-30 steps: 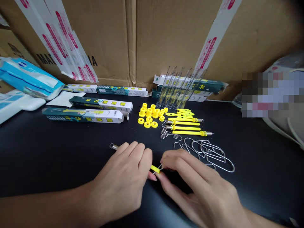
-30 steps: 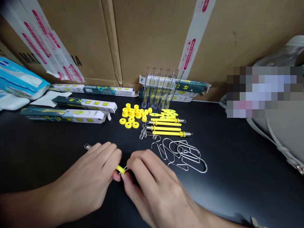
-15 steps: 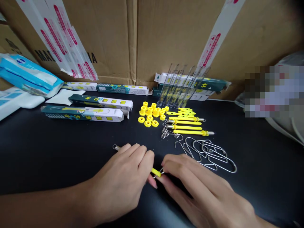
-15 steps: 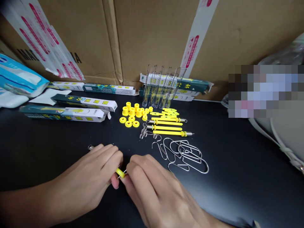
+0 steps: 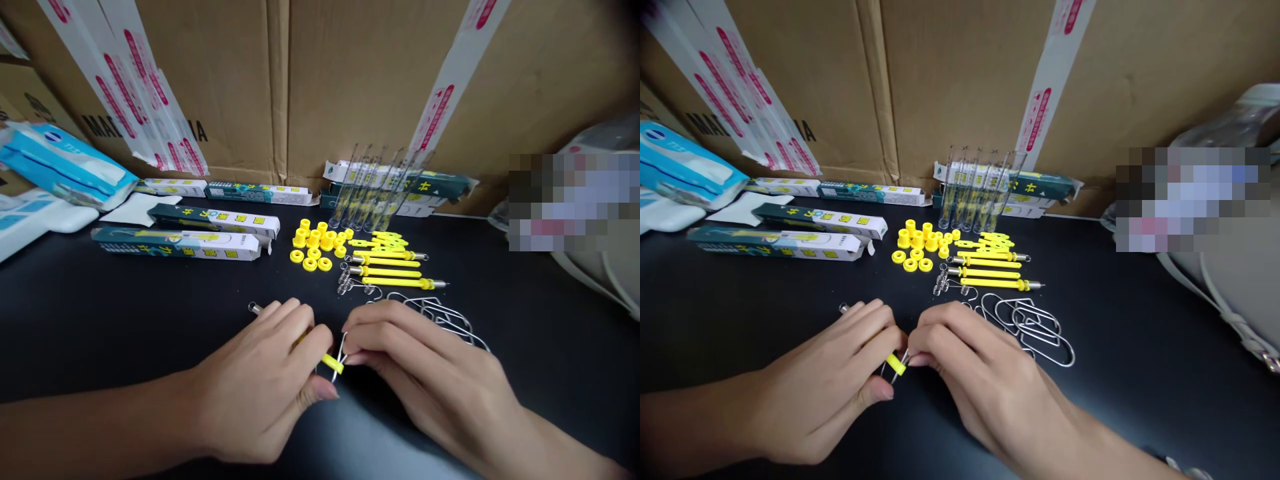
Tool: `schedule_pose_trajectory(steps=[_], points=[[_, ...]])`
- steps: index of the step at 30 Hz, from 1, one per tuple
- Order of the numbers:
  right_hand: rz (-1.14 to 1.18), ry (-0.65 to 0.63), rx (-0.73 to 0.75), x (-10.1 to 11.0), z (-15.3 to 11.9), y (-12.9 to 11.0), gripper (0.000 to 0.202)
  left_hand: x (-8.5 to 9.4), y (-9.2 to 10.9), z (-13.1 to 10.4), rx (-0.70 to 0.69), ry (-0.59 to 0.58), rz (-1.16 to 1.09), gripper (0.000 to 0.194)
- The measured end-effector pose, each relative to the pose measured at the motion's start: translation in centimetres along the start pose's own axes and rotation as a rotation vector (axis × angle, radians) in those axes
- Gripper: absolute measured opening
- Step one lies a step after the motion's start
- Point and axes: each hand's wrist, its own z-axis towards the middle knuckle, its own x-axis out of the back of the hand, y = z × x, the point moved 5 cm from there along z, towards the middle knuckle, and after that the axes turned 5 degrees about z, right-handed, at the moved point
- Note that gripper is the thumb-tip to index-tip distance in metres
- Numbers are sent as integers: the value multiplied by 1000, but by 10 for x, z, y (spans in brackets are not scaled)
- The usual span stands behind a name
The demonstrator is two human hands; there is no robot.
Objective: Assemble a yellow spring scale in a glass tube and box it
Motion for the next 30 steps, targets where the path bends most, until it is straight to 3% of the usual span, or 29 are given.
schedule_pose_trajectory(steps=[6,9,12,16,19,25,30], points=[[51,55,-125,-8,-3,3,29,0,2,-1,-21,126,66,38],[170,57,-219,-14,-3,7,45,2,1,0,21,142,68,44],[374,91,-301,-16,0,8,52,4,-1,1,82,167,54,45],[760,180,-473,-20,6,13,40,6,-6,2,170,257,-11,38],[927,191,-573,-25,8,19,34,3,-13,4,264,245,-64,36],[843,196,-541,-23,10,26,29,0,-15,6,314,216,-111,48],[588,198,-412,-10,11,25,32,3,-18,3,333,222,-315,23]])
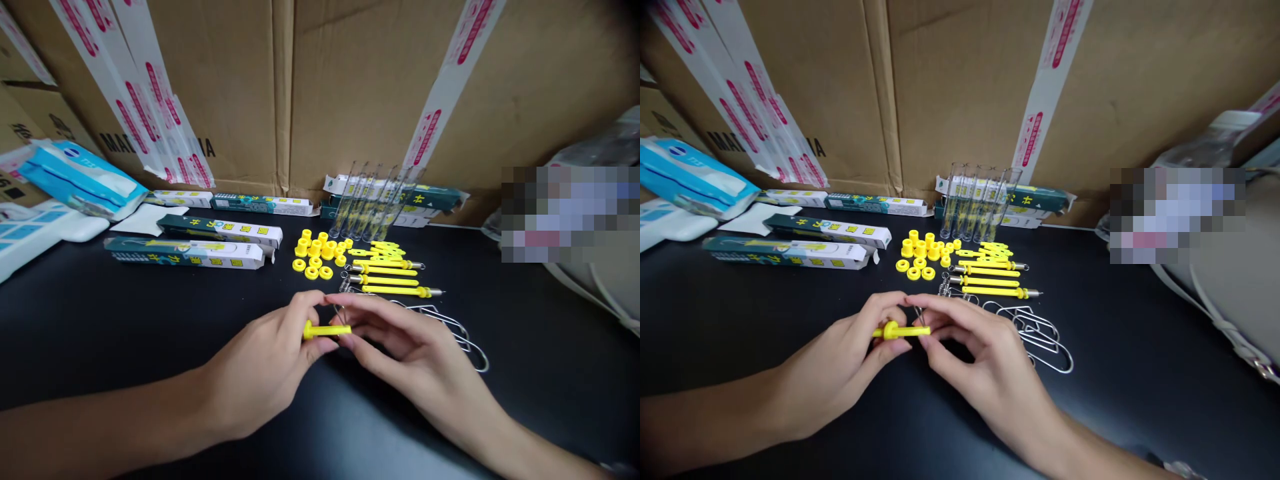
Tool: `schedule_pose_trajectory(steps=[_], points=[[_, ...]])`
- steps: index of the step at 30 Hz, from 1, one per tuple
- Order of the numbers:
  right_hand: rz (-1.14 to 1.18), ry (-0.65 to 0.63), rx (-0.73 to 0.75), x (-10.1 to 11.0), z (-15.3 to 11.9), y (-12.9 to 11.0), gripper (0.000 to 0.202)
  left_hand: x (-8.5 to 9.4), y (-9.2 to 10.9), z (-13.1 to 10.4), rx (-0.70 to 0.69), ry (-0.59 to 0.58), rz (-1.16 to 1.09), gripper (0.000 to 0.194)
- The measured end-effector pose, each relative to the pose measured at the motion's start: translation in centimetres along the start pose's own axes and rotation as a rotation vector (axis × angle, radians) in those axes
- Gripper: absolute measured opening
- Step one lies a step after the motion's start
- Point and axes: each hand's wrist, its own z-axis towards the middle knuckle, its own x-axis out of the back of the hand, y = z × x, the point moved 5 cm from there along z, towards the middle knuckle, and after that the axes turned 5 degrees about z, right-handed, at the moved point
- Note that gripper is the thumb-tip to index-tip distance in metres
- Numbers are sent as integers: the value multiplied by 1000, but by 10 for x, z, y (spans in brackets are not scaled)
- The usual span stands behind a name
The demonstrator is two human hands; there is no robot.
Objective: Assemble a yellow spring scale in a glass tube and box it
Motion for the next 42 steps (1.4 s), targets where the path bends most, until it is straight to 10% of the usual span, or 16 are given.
schedule_pose_trajectory(steps=[8,20,42], points=[[-412,-36,216,2,-6,-10,52,10,-4,12,59,-91,-364,23],[-592,37,339,-4,-19,-8,57,10,-3,13,47,25,-341,24],[-12,77,-4,-3,-5,0,25,0,-2,9,259,-120,-558,24]])
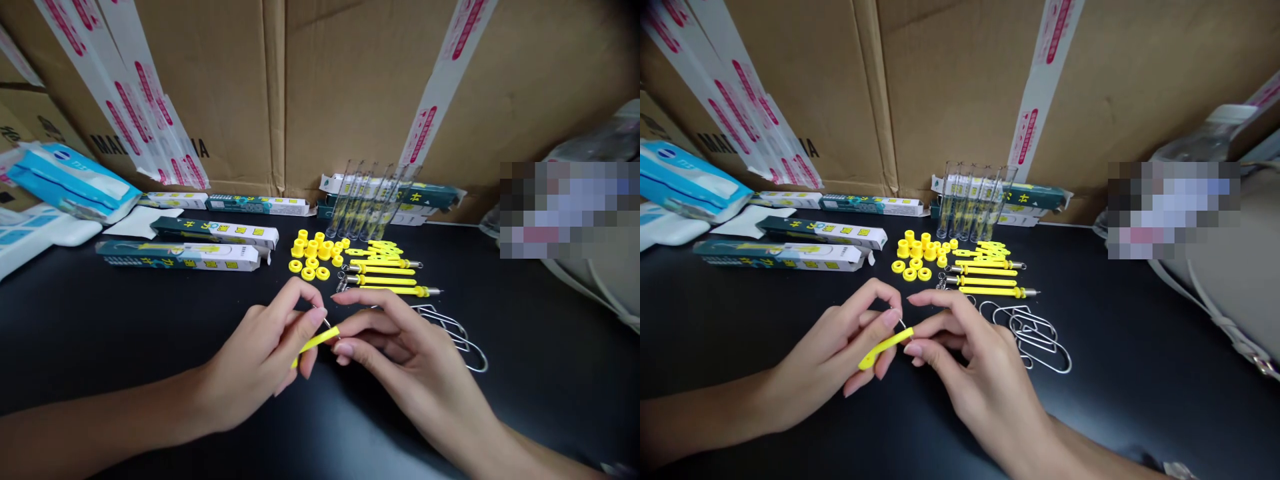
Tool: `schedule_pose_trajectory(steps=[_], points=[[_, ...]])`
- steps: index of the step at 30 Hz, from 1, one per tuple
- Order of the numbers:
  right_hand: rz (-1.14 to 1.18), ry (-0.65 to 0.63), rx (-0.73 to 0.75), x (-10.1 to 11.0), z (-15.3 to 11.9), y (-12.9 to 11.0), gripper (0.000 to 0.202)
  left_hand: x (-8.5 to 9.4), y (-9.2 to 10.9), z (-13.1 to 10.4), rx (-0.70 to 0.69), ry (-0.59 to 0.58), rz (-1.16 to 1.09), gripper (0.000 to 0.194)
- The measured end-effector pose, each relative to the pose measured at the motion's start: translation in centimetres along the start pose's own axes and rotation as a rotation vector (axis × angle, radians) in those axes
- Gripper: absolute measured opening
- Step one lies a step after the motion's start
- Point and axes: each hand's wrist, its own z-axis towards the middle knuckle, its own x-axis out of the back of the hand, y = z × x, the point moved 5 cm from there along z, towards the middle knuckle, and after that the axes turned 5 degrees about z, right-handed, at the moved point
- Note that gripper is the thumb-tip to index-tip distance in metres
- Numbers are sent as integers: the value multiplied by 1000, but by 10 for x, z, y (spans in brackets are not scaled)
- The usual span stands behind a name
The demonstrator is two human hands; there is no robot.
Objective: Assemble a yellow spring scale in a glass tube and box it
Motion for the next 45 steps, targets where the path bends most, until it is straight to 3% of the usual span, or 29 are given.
schedule_pose_trajectory(steps=[7,12,15,17,20,23,25,27,30,32,38,45], points=[[-163,16,106,2,-2,-8,29,0,4,1,-62,48,65,22],[-158,-24,164,0,-4,-12,30,2,4,-2,-116,96,2,15],[-175,-30,165,2,-4,-10,31,4,4,-2,-104,89,-17,29],[-189,-38,156,3,-4,-7,32,5,5,-1,-109,63,50,25],[-192,-33,161,3,-7,-1,39,5,8,-2,-212,36,162,17],[-110,39,181,2,-10,-1,47,2,8,-6,-307,24,241,21],[38,88,97,4,-8,1,47,0,6,-9,-346,19,276,27],[237,66,-110,2,-4,8,40,-1,6,-11,-384,16,281,30],[517,-149,-468,-9,-3,17,18,-4,8,-12,-436,-13,248,29],[666,-212,-580,-12,-4,18,17,-5,9,-11,-473,-44,214,24],[903,-229,-689,-16,-8,20,12,-7,11,-12,-549,-118,74,20],[942,-259,-621,-19,-6,7,9,1,5,-7,-326,-19,-150,28]])
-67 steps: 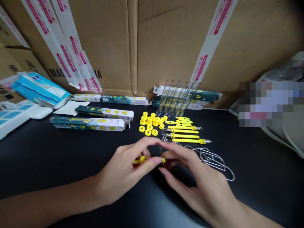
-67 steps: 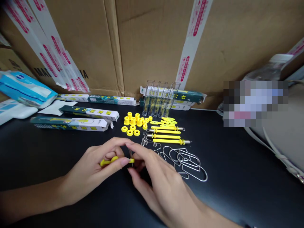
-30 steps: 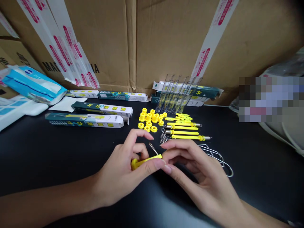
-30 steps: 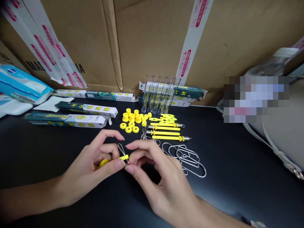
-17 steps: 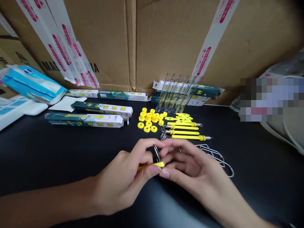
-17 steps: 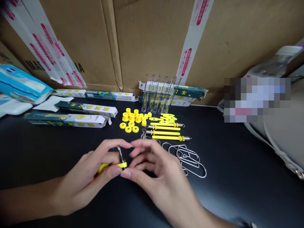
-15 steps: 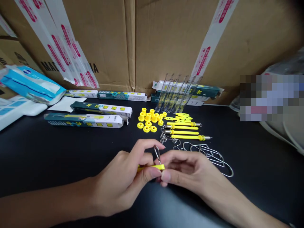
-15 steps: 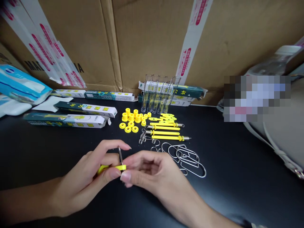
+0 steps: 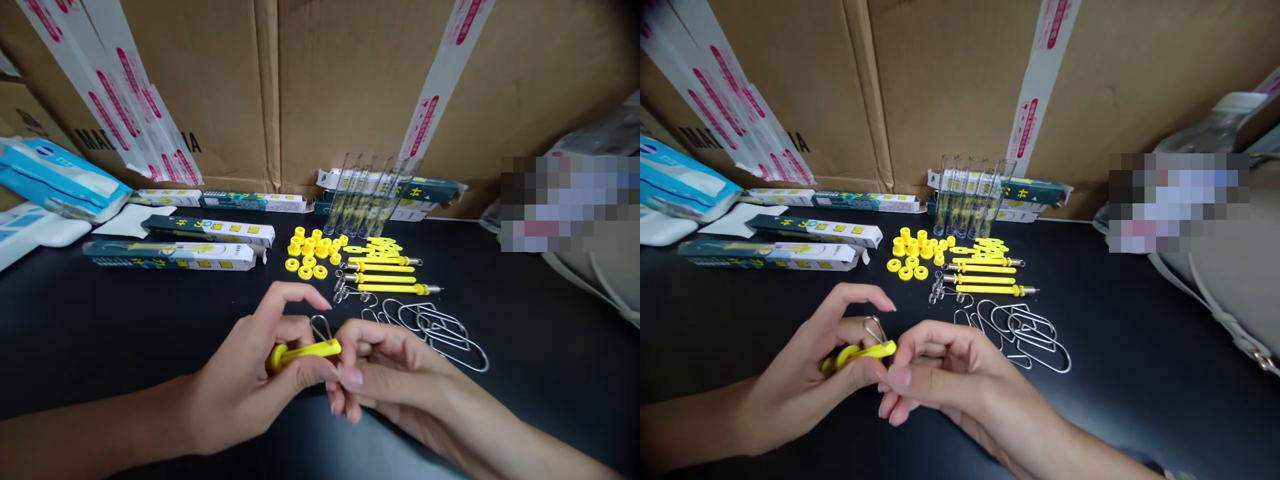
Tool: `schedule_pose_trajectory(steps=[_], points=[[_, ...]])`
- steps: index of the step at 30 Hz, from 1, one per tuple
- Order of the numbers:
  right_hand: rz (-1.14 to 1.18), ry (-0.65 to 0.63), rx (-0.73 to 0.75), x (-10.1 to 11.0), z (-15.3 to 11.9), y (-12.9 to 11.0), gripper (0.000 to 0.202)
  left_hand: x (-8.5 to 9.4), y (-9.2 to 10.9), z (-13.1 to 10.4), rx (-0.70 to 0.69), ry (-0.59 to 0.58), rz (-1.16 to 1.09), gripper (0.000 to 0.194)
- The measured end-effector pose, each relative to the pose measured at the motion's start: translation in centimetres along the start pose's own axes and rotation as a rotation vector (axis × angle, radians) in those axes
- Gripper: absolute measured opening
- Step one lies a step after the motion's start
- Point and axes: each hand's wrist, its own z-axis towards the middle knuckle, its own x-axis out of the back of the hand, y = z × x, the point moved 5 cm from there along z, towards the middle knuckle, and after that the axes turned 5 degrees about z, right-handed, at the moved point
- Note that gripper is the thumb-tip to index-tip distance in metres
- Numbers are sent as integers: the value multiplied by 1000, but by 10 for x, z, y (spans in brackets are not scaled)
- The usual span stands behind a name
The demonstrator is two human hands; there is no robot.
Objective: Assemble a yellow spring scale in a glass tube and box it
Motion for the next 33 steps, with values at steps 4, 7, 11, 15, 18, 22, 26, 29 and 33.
schedule_pose_trajectory(steps=[4,7,11,15,18,22,26,29,33], points=[[-6,-53,36,-5,0,-3,8,-1,0,2,66,8,-226,25],[8,-78,49,-6,-1,-3,5,-1,-2,2,119,17,-317,28],[-29,-95,100,-4,-1,-3,17,1,-6,2,206,29,-412,25],[-91,-101,125,-1,-2,-1,32,2,-6,3,245,-3,-468,20],[-72,-115,128,1,-3,0,29,2,-6,3,259,-5,-520,17],[10,-109,70,-1,-2,1,29,-1,-3,3,253,-34,-642,10],[110,-67,3,-5,-2,0,29,-7,1,3,220,-87,-768,5],[108,-45,-15,-6,-3,-1,31,-8,-1,3,239,-82,-797,5],[-8,-57,26,-6,-5,-4,34,-7,-3,4,253,-65,-768,9]])
